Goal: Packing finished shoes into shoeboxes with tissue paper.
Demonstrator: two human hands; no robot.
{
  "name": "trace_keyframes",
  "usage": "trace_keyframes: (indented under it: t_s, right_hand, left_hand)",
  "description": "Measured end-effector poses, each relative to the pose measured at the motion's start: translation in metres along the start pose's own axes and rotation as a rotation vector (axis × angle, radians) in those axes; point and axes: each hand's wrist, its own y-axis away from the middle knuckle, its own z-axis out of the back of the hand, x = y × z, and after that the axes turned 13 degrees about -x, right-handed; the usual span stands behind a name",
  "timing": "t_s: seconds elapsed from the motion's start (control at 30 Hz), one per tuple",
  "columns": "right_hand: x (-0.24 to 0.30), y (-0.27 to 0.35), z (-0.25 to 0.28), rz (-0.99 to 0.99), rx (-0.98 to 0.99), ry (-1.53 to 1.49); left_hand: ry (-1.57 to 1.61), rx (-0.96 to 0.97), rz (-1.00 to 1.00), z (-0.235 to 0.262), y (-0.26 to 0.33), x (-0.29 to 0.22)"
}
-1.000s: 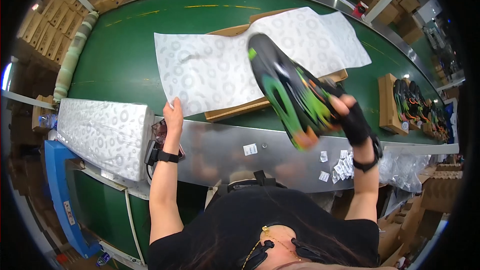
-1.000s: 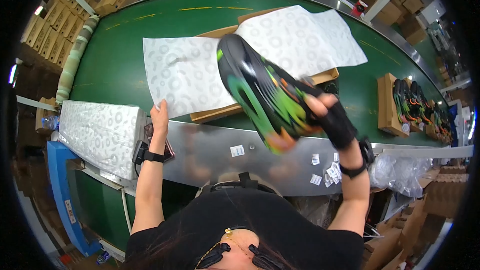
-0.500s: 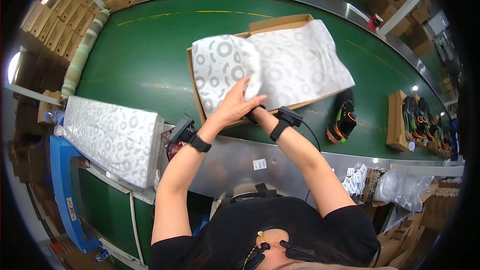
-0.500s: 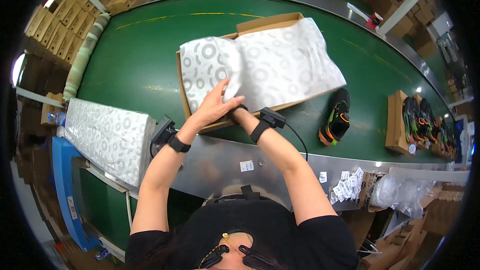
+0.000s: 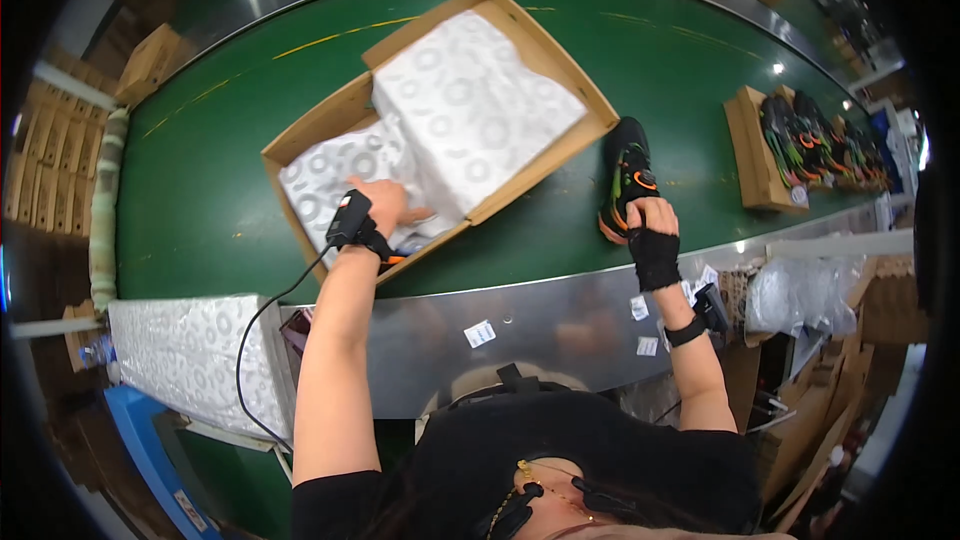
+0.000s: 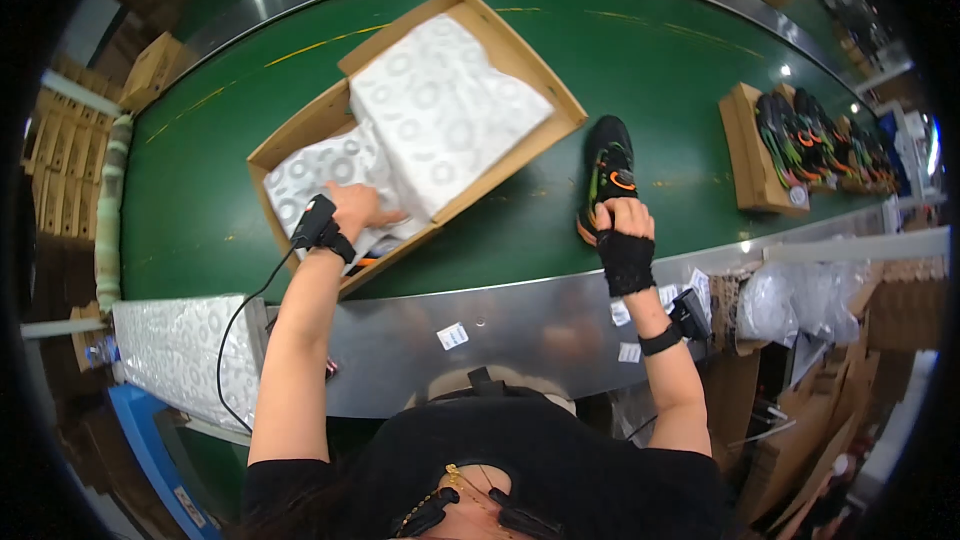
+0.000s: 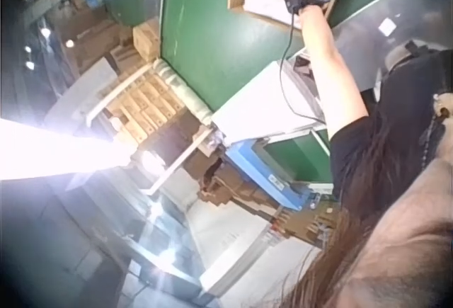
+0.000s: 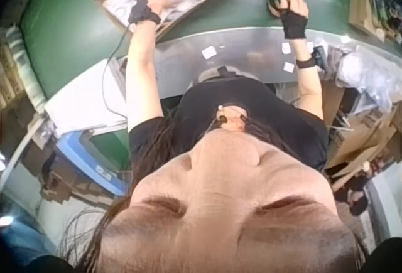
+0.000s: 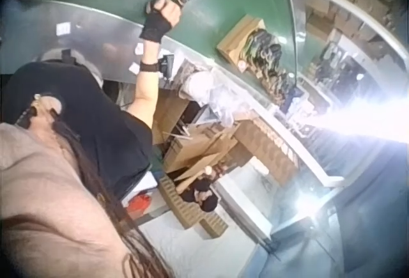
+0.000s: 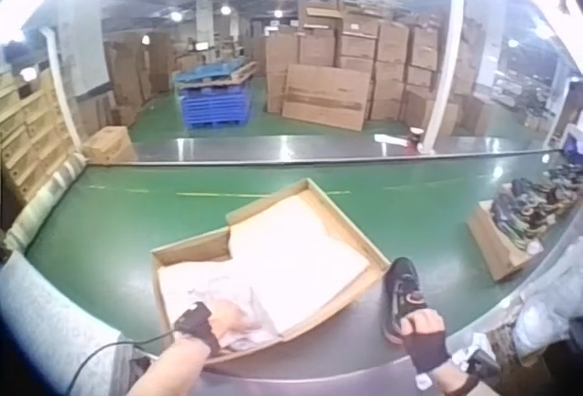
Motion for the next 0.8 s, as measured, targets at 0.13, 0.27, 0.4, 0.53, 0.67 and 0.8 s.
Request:
trace_keyframes:
  t_s: [0.13,0.27,0.4,0.53,0.67,0.8]
  right_hand:
    - [-0.04,0.004,-0.01,-0.026,0.275,0.057]
    - [-0.034,-0.017,-0.016,-0.138,0.303,0.212]
    - [-0.04,-0.027,-0.023,-0.204,0.25,0.381]
    - [-0.06,-0.037,-0.019,0.145,0.183,0.205]
    - [-0.062,-0.044,-0.011,-0.019,0.338,-0.167]
    - [-0.014,-0.085,0.054,0.136,0.528,-0.358]
  left_hand:
    - [0.103,0.124,0.084,-0.004,0.004,0.009]
    - [0.223,-0.556,-0.073,-0.041,0.025,0.018]
    - [0.564,-0.846,-0.179,-0.014,0.068,0.0]
    - [0.791,-0.972,-0.225,-0.008,0.107,-0.017]
    - [0.89,-0.922,-0.254,0.003,0.126,-0.035]
    - [1.03,-0.877,-0.329,0.042,0.143,-0.063]
